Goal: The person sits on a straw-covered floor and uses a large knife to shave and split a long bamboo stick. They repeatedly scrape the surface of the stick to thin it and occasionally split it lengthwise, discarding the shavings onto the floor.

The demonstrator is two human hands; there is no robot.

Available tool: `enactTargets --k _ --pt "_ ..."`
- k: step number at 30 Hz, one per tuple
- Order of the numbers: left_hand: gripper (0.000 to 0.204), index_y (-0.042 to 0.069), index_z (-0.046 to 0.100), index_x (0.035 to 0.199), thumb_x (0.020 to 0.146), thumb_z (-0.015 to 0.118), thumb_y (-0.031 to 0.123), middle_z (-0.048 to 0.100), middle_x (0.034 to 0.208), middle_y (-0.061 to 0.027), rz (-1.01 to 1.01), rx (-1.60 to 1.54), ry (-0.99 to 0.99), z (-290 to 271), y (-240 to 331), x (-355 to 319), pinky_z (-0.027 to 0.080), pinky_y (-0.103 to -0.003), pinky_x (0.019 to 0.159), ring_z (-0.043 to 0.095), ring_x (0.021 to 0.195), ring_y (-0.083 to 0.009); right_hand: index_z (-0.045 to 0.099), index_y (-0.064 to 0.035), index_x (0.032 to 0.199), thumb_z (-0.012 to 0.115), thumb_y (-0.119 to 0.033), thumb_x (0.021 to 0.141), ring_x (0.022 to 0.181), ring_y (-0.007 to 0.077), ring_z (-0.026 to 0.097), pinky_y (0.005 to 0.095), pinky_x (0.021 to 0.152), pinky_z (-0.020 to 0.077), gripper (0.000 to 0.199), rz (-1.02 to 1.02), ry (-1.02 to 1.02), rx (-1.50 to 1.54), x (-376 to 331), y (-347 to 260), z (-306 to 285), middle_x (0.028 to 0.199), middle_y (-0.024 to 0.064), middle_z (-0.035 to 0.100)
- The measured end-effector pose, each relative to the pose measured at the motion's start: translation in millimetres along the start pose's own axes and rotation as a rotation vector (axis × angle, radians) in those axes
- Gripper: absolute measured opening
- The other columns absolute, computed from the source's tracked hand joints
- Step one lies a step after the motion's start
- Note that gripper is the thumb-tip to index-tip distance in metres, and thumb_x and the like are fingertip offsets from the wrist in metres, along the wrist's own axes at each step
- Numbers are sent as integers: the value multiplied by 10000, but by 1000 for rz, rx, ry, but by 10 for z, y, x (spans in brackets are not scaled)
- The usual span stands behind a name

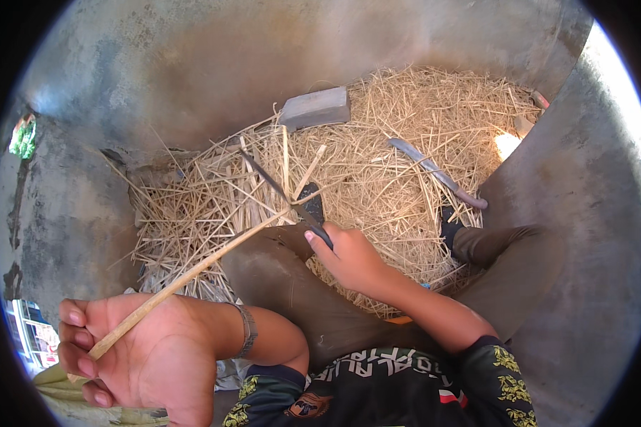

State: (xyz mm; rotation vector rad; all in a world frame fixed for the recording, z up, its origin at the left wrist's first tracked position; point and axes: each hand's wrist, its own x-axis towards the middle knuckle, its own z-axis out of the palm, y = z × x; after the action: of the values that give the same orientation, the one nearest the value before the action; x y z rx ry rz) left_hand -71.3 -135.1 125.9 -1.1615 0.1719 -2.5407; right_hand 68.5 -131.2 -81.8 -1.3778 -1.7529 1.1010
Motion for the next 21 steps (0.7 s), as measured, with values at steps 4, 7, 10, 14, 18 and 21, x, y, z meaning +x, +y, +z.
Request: enactTargets --k 4,7,10,14,18,21 --pt "570 20 592 845 913 553 585 582 848 -190 -128 -124 -136 -122 87 3 403 -435 852 538 900 -315 570 -4 921 579 -342 996 480 335 609 429 492 488 347 -418 100 -77 -34 -526 -144 574 169 588" --pt "546 38 579 840 929 543 576 588 881 -155 -86 -27 -213 -182 92 -7 423 -413 791 555 931 -274 581 2 980 602 -313 980 479 336 613 438 486 494 315 -635 91 -25 57 -242 -33 586 176 604" --pt "723 47 535 924 781 570 755 436 752 -150 -58 -29 -119 -451 -16 227 339 -469 780 453 802 -290 580 37 1005 588 -256 982 495 317 630 433 486 506 294 -17 1 -147 198 1082 298 619 173 630" --pt "856 74 415 854 715 496 914 378 705 -152 -74 -149 -82 -645 -29 375 344 -482 741 433 727 -265 590 41 971 560 -249 988 675 349 694 474 636 548 292 97 -3 -171 320 770 332 696 204 667" --pt "864 51 512 936 734 510 891 382 727 -143 -197 -41 -96 -698 -127 400 343 -479 753 416 752 -273 571 27 830 552 -303 989 554 245 626 401 572 538 366 15 -168 195 313 1121 462 590 141 581" --pt "858 49 557 993 779 474 876 376 743 -118 -279 -17 -127 -708 -123 356 338 -476 767 393 770 -267 485 -41 685 529 -349 1012 410 138 456 330 432 411 452 374 -275 531 258 877 359 536 49 494"
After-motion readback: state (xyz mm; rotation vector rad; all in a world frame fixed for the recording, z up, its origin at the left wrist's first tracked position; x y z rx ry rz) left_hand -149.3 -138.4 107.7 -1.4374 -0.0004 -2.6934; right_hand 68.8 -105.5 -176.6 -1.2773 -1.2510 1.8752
